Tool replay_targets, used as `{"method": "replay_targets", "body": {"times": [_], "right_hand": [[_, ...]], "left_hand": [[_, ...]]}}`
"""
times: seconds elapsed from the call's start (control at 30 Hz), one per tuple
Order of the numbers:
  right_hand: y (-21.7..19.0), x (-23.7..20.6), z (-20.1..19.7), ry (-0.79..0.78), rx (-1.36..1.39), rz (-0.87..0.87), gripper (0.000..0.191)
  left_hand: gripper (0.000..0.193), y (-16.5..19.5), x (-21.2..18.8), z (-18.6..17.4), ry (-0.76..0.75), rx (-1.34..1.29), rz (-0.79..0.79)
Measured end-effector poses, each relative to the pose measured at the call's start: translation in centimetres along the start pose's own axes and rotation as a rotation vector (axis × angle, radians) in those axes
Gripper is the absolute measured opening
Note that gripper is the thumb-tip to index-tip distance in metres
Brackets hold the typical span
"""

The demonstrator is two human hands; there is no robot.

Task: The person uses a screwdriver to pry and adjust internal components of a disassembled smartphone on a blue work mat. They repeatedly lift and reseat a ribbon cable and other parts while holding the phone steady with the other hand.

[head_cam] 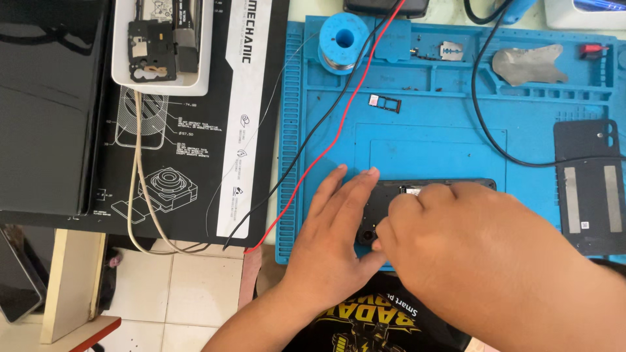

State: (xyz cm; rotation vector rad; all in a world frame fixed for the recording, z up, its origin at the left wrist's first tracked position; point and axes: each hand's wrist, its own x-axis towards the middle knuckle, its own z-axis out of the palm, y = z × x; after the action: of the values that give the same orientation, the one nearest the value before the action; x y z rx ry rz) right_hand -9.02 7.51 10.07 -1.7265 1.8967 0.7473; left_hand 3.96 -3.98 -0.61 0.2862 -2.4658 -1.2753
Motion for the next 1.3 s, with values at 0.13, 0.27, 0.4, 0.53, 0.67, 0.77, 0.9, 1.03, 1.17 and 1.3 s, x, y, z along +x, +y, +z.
{"method": "replay_targets", "body": {"times": [0.13, 0.27, 0.4, 0.53, 0.67, 0.77, 0.9, 1.03, 1.17, 1.3], "right_hand": [[0.5, -0.5, 0.7, 0.360, -0.043, -0.141, 0.019], [0.2, -0.5, 1.5, 0.380, -0.030, -0.121, 0.017], [0.7, -0.3, 2.1, 0.427, 0.043, -0.132, 0.015], [2.7, -1.4, 2.9, 0.689, 0.222, -0.108, 0.019], [5.2, -2.2, 4.9, 0.733, 0.637, 0.049, 0.024], [5.5, -2.7, 7.1, 0.699, 0.927, 0.186, 0.022], [5.1, -2.5, 9.6, 0.695, 1.107, 0.275, 0.020], [4.9, -2.4, 10.8, 0.763, 1.182, 0.195, 0.019], [4.6, -2.7, 11.3, 0.715, 1.239, 0.284, 0.021], [4.0, -2.7, 11.7, 0.792, 1.264, 0.242, 0.021]], "left_hand": [[0.093, 0.0, 0.0, 0.0, -0.005, -0.003, 0.007], [0.092, -0.1, 0.0, 0.0, 0.001, 0.017, 0.010], [0.091, -0.1, 0.0, 0.2, 0.018, 0.041, 0.028], [0.088, 0.0, 0.0, -0.3, 0.027, -0.010, 0.024], [0.066, -0.3, 0.0, -1.7, 0.073, -0.159, 0.084], [0.040, 0.0, -0.2, -2.2, 0.073, -0.161, 0.149], [0.022, 0.7, -0.1, -2.3, 0.027, -0.145, 0.193], [0.021, 1.4, 0.3, -2.3, 0.018, -0.101, 0.215], [0.018, 2.2, 0.7, -2.3, -0.010, -0.106, 0.251], [0.014, 2.3, 0.5, -2.2, -0.051, -0.149, 0.216]]}}
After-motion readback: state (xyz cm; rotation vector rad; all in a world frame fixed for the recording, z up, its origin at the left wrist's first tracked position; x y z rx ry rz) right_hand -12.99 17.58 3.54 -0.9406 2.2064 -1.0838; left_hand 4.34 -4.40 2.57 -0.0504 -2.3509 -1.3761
